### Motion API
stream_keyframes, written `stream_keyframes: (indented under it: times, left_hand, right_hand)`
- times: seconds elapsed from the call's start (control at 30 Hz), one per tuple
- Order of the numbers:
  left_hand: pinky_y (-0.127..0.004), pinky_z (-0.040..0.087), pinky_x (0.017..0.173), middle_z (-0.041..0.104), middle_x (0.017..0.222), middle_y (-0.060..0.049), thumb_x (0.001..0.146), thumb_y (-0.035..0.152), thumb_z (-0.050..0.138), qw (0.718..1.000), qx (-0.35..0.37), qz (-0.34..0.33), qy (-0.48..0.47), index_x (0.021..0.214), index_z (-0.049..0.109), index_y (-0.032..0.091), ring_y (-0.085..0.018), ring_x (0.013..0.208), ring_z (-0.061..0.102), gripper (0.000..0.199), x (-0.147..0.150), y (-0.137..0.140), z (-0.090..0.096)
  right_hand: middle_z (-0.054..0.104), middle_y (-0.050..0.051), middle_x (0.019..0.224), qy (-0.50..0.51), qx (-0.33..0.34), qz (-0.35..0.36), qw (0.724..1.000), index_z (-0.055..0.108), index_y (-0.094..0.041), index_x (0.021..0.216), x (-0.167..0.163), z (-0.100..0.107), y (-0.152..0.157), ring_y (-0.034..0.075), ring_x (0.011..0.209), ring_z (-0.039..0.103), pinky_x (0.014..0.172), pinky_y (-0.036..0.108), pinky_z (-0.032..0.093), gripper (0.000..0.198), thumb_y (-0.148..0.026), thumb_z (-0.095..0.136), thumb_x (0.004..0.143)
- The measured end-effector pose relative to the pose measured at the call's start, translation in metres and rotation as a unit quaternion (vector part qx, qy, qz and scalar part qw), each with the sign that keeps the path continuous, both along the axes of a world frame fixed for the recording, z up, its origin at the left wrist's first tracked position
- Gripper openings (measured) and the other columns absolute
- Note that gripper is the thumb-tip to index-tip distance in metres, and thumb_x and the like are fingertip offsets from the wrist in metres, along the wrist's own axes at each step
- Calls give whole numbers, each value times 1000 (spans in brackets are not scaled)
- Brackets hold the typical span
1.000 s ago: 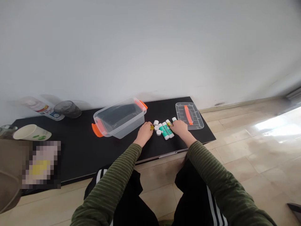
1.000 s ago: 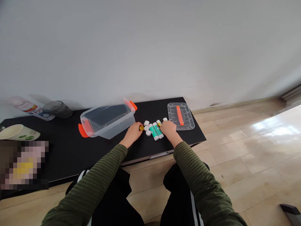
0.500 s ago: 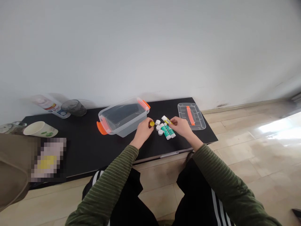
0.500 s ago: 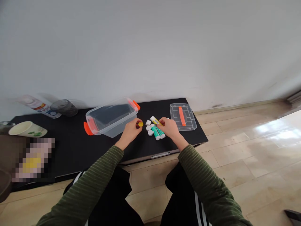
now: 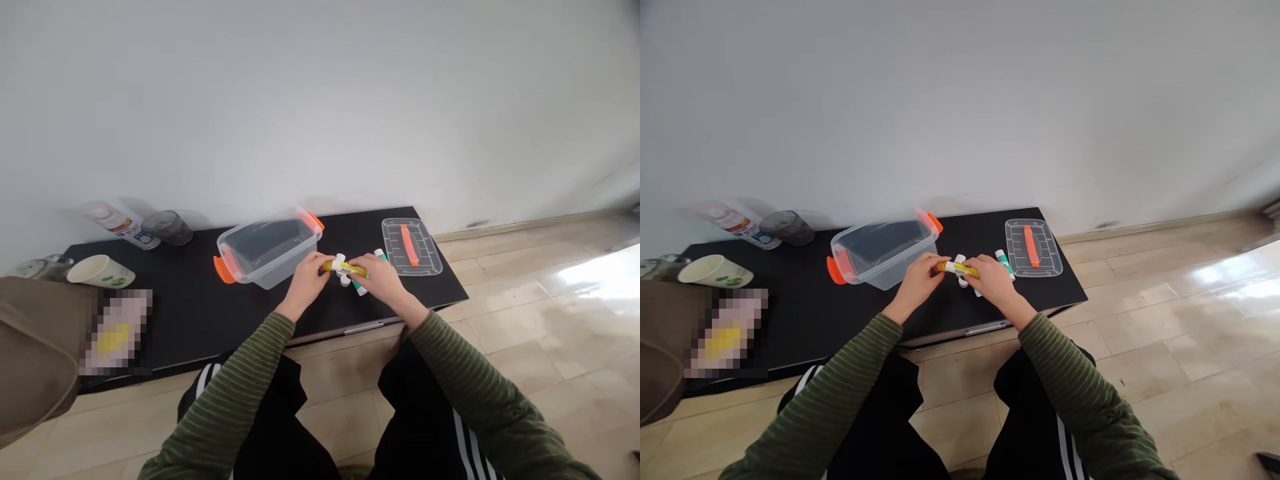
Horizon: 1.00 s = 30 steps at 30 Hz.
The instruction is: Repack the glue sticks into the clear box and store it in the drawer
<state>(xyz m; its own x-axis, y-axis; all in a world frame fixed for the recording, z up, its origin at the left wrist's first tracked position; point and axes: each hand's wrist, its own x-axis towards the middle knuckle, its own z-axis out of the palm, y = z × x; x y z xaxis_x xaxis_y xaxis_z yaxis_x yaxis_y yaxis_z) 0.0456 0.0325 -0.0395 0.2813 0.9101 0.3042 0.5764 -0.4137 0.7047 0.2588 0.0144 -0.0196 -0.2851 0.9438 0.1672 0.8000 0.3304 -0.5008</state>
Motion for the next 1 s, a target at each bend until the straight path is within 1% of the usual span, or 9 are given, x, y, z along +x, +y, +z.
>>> stream_keyframes:
  times: [0.2, 0.37, 0.47, 0.53, 0.63, 0.7, 0.77, 0.87, 1.0]
  left_hand:
    - [-32, 50, 88, 62, 104, -5, 83, 9, 54, 1000, -5, -6, 28, 112, 70, 22, -19, 92, 62, 36, 0, -5, 2]
    - [-35, 49, 95, 63, 108, -6, 84, 9, 53, 999, -13, -14, 41, 114, 71, 23, -21, 103, 61, 37, 1, -7, 2]
    - [-34, 50, 88, 63, 105, -5, 82, 10, 56, 999, -33, -12, 14, 111, 73, 24, -19, 93, 62, 37, 1, -7, 2]
    - [-33, 51, 80, 65, 97, -4, 78, 12, 62, 997, -73, 8, -30, 107, 75, 23, -17, 82, 61, 34, 1, -5, 2]
    - [-32, 51, 73, 68, 86, -3, 68, 18, 74, 972, -175, 21, -157, 104, 75, 19, -16, 73, 61, 36, -1, -1, 2]
    - [-33, 53, 76, 71, 88, -5, 63, 23, 81, 939, -232, 5, -252, 104, 74, 16, -17, 77, 64, 42, -3, 1, 4]
    - [-35, 54, 82, 74, 93, -7, 59, 29, 86, 913, -260, -7, -314, 101, 73, 15, -19, 83, 67, 46, -4, 2, 6]
    - [-37, 54, 87, 75, 95, -8, 56, 37, 90, 896, -277, -5, -347, 96, 74, 14, -21, 88, 68, 49, -4, 1, 10]
    - [-36, 54, 84, 77, 95, -9, 59, 42, 90, 890, -293, 7, -350, 101, 76, 16, -22, 88, 69, 51, -4, 0, 11]
  right_hand:
    - [68, 5, 108, 4, 4, 8, 1000, 72, -28, 116, 0, 0, -1, 19, 105, 60, 80, 27, 46, 26, -23, 66, 90]
    - [67, 5, 108, 15, 11, 24, 1000, 72, -29, 118, 2, -2, -1, 20, 107, 58, 87, 30, 46, 30, -20, 65, 91]
    - [67, 6, 106, 27, 20, 29, 999, 73, -28, 118, 4, -4, 0, 21, 105, 58, 88, 31, 46, 30, -19, 65, 90]
    - [67, 6, 106, 40, 22, 33, 998, 73, -27, 117, 5, -5, 0, 21, 104, 59, 88, 32, 46, 29, -19, 65, 90]
    - [69, 6, 107, 72, 13, 36, 997, 73, -26, 117, 6, -6, 1, 20, 102, 60, 89, 32, 47, 29, -18, 64, 91]
    - [69, 6, 108, 95, 6, 37, 995, 73, -25, 117, 7, -5, 0, 19, 101, 61, 90, 31, 47, 30, -18, 63, 90]
    - [70, 6, 108, 117, 3, 38, 992, 73, -25, 116, 6, -4, -1, 19, 101, 62, 90, 31, 47, 29, -18, 64, 90]
    - [71, 5, 107, 139, -7, 31, 990, 74, -25, 116, 4, -2, -4, 18, 98, 64, 89, 30, 47, 29, -19, 65, 89]
    - [72, 4, 102, 156, -32, 17, 987, 74, -24, 115, -2, 2, -9, 17, 91, 65, 84, 28, 48, 29, -21, 65, 88]
